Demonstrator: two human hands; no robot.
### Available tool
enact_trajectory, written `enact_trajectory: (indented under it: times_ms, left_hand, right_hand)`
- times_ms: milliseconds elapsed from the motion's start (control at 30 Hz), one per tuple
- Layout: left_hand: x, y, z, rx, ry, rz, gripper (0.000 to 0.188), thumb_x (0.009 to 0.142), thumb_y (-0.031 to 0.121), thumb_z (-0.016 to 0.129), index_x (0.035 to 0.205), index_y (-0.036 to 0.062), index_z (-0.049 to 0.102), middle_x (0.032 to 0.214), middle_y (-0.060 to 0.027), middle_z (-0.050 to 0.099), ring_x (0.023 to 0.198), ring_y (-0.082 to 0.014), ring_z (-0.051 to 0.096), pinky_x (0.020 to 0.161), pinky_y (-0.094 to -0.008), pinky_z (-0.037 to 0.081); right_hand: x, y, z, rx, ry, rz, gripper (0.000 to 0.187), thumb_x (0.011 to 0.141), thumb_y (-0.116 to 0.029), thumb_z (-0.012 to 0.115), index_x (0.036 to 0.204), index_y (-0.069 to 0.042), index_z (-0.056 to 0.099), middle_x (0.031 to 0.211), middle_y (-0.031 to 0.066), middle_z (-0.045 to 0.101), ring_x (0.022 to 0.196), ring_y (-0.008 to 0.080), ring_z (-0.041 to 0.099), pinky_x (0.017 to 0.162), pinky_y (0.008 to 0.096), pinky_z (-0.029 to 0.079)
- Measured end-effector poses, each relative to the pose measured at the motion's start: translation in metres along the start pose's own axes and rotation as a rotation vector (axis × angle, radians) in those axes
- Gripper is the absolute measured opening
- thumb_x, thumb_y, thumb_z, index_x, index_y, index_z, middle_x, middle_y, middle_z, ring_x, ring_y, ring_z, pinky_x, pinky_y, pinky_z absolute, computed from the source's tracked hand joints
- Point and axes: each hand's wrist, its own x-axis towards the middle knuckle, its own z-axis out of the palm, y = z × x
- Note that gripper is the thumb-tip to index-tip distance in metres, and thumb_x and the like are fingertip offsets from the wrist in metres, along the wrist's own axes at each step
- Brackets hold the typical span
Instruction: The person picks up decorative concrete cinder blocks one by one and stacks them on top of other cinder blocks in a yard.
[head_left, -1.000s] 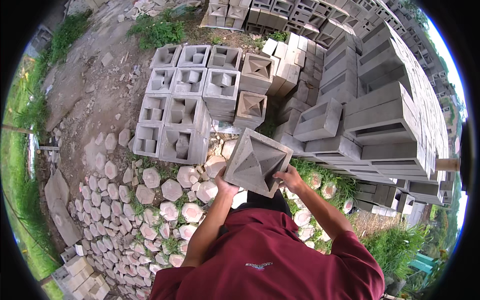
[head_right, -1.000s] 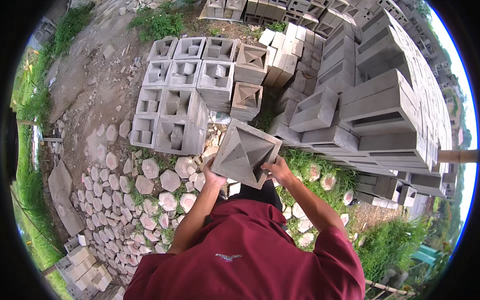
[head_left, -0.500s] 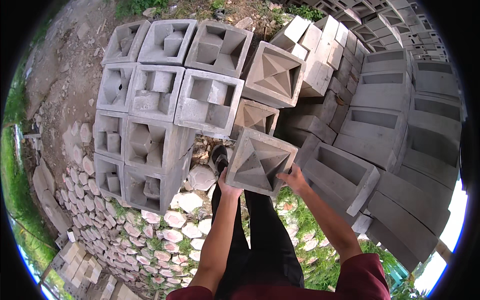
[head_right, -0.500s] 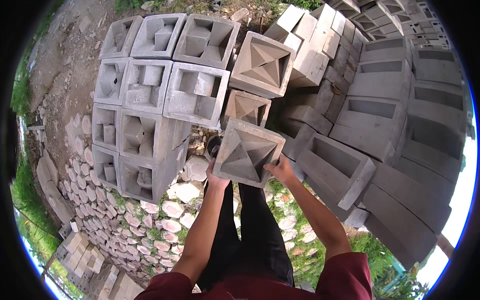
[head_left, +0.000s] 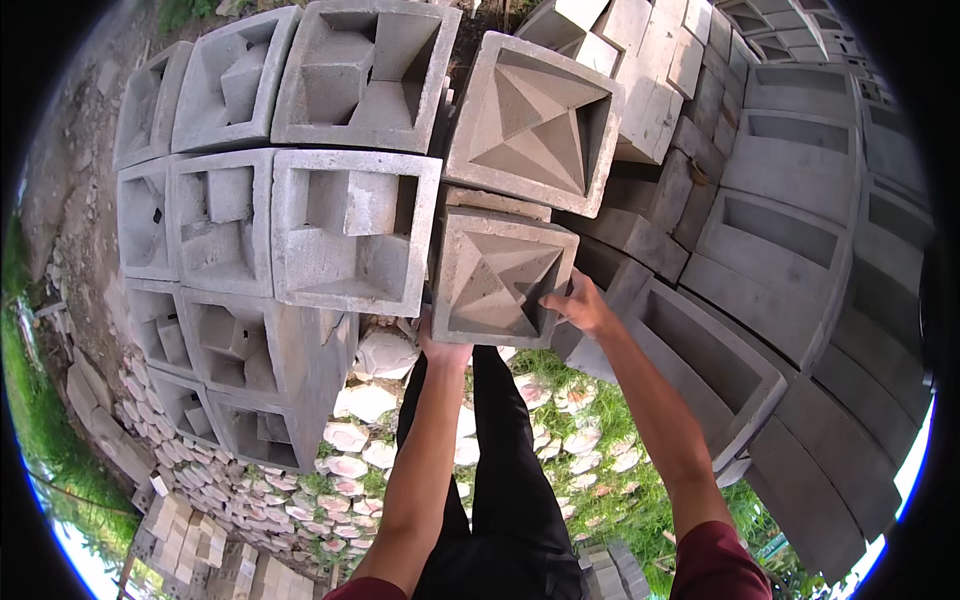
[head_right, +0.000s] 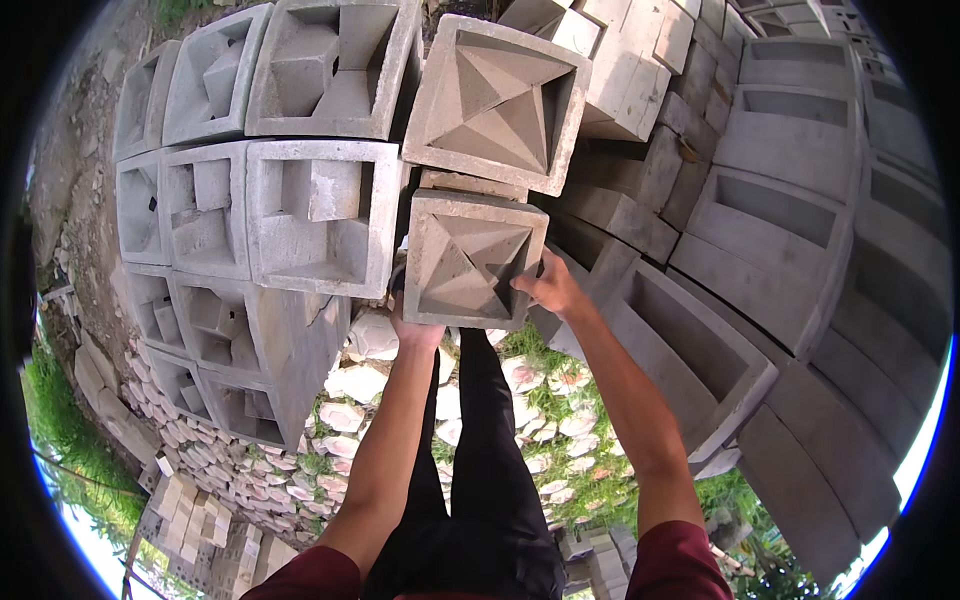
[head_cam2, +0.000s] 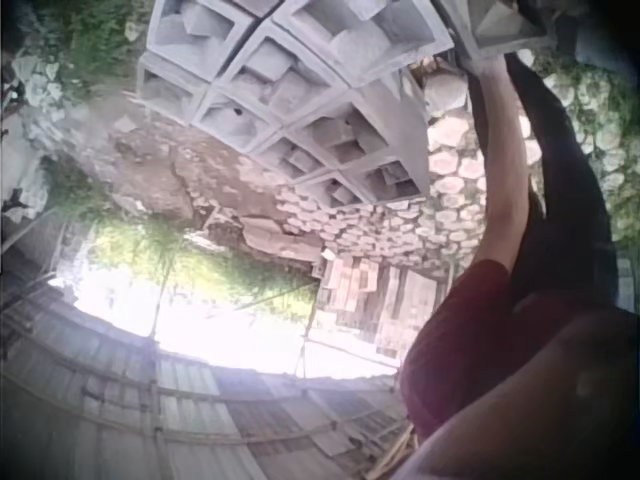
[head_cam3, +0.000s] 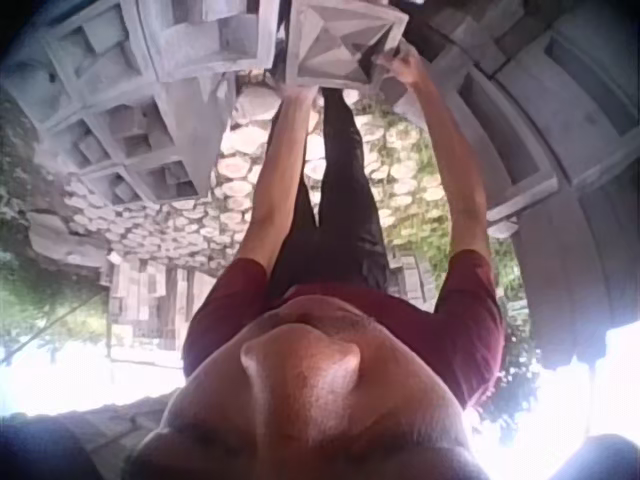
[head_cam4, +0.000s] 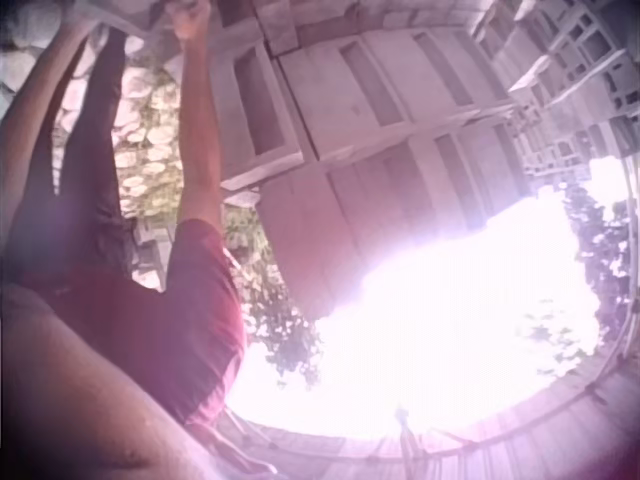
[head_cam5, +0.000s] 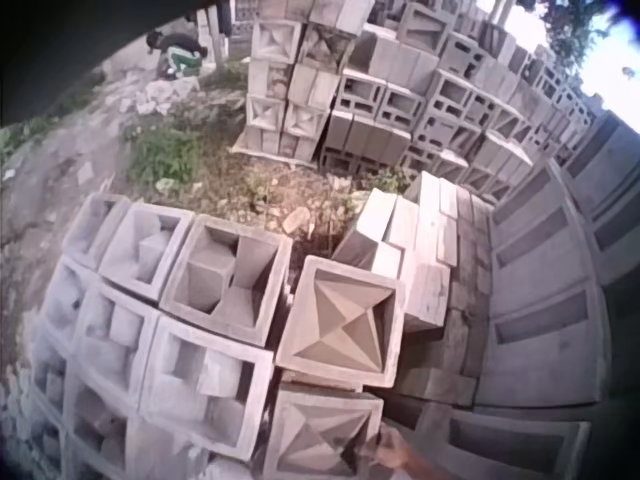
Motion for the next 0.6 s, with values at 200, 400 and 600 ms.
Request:
enact_trajectory:
  times_ms: [200,400,600]
  left_hand:
    - [0.015,0.006,0.009,-0.049,-0.030,-0.017,0.058,0.094,0.047,0.027,0.133,0.0070,0.044,0.137,-0.0141,0.045,0.127,-0.0345,0.039,0.106,-0.0531,0.027]
    - [0.031,0.004,0.011,0.006,0.016,0.021,0.056,0.093,0.044,0.028,0.132,0.0071,0.046,0.134,-0.0137,0.048,0.126,-0.0338,0.040,0.105,-0.0523,0.028]
    - [0.043,0.000,0.009,0.050,-0.013,0.037,0.055,0.093,0.042,0.027,0.130,0.0081,0.048,0.132,-0.0130,0.049,0.123,-0.0339,0.043,0.103,-0.0527,0.032]
  right_hand:
    - [0.017,-0.007,-0.004,0.048,-0.021,0.038,0.061,0.073,-0.008,0.070,0.129,-0.006,0.044,0.104,0.0128,0.064,0.086,0.0239,0.064,0.065,0.0378,0.056]
    - [0.032,-0.002,-0.009,0.083,-0.011,0.041,0.061,0.074,-0.008,0.070,0.129,-0.005,0.044,0.104,0.0117,0.064,0.089,0.0239,0.064,0.065,0.0384,0.055]
    - [0.043,0.012,-0.014,0.135,0.002,0.026,0.059,0.074,-0.009,0.069,0.128,-0.005,0.044,0.104,0.0101,0.064,0.088,0.0224,0.064,0.065,0.0396,0.055]
